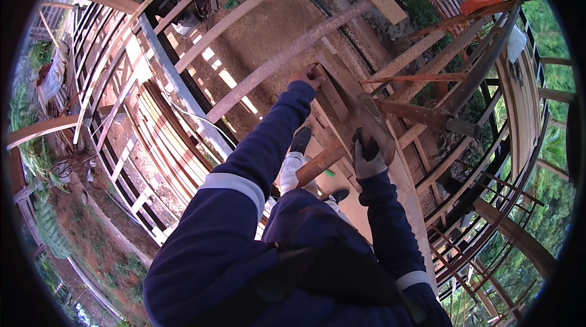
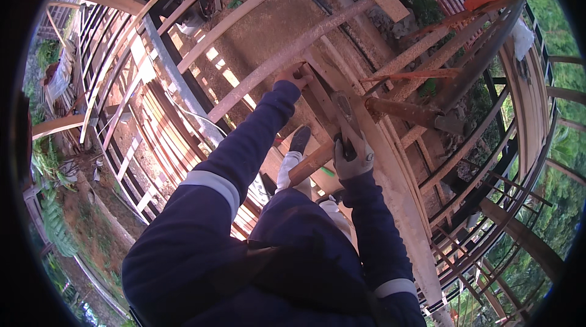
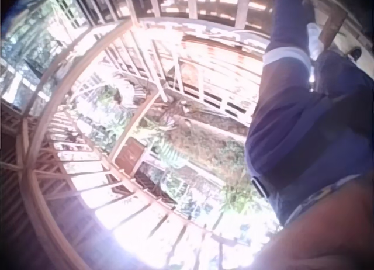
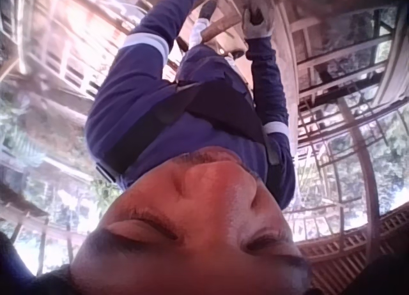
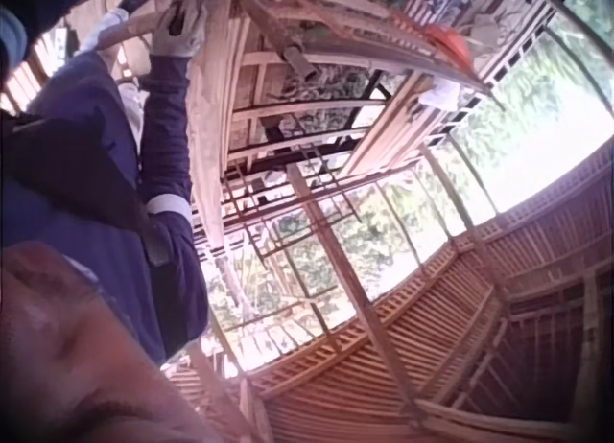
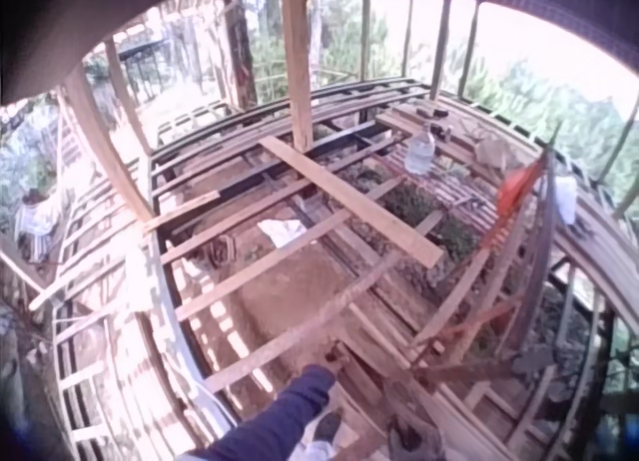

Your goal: The person uses an axe to shape the end of a wooden plank while it is positioned on a timber frame, then picks up a tool from a bucket.

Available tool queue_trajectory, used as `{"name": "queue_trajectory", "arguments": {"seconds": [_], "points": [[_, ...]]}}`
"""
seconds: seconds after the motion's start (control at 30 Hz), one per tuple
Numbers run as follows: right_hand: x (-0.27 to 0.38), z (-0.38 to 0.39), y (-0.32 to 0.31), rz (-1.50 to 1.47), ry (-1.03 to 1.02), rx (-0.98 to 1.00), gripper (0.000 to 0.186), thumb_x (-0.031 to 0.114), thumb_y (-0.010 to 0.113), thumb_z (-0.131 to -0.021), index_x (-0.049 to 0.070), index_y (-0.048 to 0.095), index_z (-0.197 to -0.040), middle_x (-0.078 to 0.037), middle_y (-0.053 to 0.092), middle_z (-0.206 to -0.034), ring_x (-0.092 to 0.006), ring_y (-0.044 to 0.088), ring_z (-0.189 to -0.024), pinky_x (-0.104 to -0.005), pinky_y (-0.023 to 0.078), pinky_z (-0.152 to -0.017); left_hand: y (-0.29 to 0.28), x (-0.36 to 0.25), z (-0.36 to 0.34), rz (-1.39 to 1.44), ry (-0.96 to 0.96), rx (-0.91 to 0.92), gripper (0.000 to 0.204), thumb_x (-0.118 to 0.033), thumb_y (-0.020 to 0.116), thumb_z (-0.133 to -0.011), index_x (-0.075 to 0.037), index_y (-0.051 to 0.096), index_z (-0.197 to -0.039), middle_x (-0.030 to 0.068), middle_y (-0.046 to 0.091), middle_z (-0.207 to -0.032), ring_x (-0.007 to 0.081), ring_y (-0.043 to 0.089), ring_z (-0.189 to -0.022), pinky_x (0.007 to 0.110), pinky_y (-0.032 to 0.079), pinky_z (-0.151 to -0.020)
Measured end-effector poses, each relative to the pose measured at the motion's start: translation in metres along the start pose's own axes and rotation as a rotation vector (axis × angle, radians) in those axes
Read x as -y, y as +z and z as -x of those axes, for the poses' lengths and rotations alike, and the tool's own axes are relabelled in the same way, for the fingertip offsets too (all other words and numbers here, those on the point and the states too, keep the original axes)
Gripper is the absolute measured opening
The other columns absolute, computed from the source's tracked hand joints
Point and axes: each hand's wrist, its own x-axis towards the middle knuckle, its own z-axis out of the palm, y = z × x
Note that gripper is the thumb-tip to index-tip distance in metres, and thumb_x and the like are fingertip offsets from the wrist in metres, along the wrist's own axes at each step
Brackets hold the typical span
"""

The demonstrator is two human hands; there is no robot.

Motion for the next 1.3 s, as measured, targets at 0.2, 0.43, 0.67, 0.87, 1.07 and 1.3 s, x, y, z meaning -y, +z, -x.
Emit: {"name": "queue_trajectory", "arguments": {"seconds": [0.2, 0.43, 0.67, 0.87, 1.07, 1.3], "points": [[-0.076, -0.014, 0.028, 0.537, 0.247, 0.302, 0.033, 0.022, 0.060, -0.078, 0.003, 0.055, -0.104, -0.020, 0.064, -0.091, -0.0363, 0.061, -0.089, -0.0400, 0.049, -0.077, 0.007, 0.008, -0.011, 0.022, 0.015, 0.039, 0.063, -0.031, 0.072, -0.073, -0.006, 0.049, -0.126, 0.0142, 0.064, -0.094, 0.0235, 0.064, -0.081, 0.033, 0.051, -0.073], [-0.017, 0.003, 0.002, -0.188, 0.049, -0.075, 0.032, 0.020, 0.062, -0.077, 0.001, 0.054, -0.102, -0.019, 0.063, -0.092, -0.0356, 0.061, -0.086, -0.0409, 0.049, -0.073, 0.001, 0.013, -0.008, -0.036, -0.046, -0.030, 0.063, -0.032, 0.072, -0.073, -0.009, 0.050, -0.127, 0.0149, 0.064, -0.098, 0.0245, 0.064, -0.085, 0.034, 0.051, -0.076], [-0.051, -0.031, 0.017, 0.537, 0.243, 0.298, 0.042, 0.020, 0.062, -0.077, -0.001, 0.052, -0.112, -0.024, 0.062, -0.097, -0.0365, 0.062, -0.088, -0.0395, 0.049, -0.073, 0.008, 0.013, -0.012, -0.014, -0.048, 0.039, 0.064, -0.035, 0.073, -0.072, -0.012, 0.050, -0.127, 0.0149, 0.064, -0.103, 0.0261, 0.064, -0.090, 0.035, 0.050, -0.079], [-0.005, -0.001, -0.010, -0.069, -0.036, -0.071, 0.025, 0.015, 0.061, -0.078, -0.001, 0.058, -0.097, -0.019, 0.064, -0.091, -0.0335, 0.063, -0.080, -0.0382, 0.050, -0.066, 0.006, 0.014, -0.011, 0.013, -0.058, 0.016, 0.064, -0.033, 0.073, -0.072, -0.011, 0.049, -0.128, 0.0153, 0.064, -0.103, 0.0259, 0.063, -0.092, 0.035, 0.049, -0.081], [-0.048, -0.023, 0.020, 0.577, 0.190, 0.316, 0.031, 0.018, 0.059, -0.080, 0.000, 0.052, -0.104, -0.020, 0.063, -0.091, -0.0355, 0.062, -0.085, -0.0381, 0.049, -0.070, 0.011, 0.033, -0.018, -0.027, -0.002, 0.023, 0.066, -0.034, 0.073, -0.072, -0.011, 0.049, -0.128, 0.0147, 0.064, -0.100, 0.0256, 0.063, -0.090, 0.034, 0.049, -0.081], [-0.023, 0.008, 0.006, 0.080, -0.106, -0.160, 0.033, 0.012, 0.064, -0.076, -0.001, 0.054, -0.105, -0.021, 0.062, -0.091, -0.0349, 0.062, -0.086, -0.0388, 0.050, -0.072, 0.003, -0.017, 0.009, 0.007, -0.063, 0.030, 0.063, -0.031, 0.073, -0.072, -0.010, 0.050, -0.127, 0.0147, 0.065, -0.098, 0.0235, 0.064, -0.084, 0.033, 0.051, -0.076]]}}
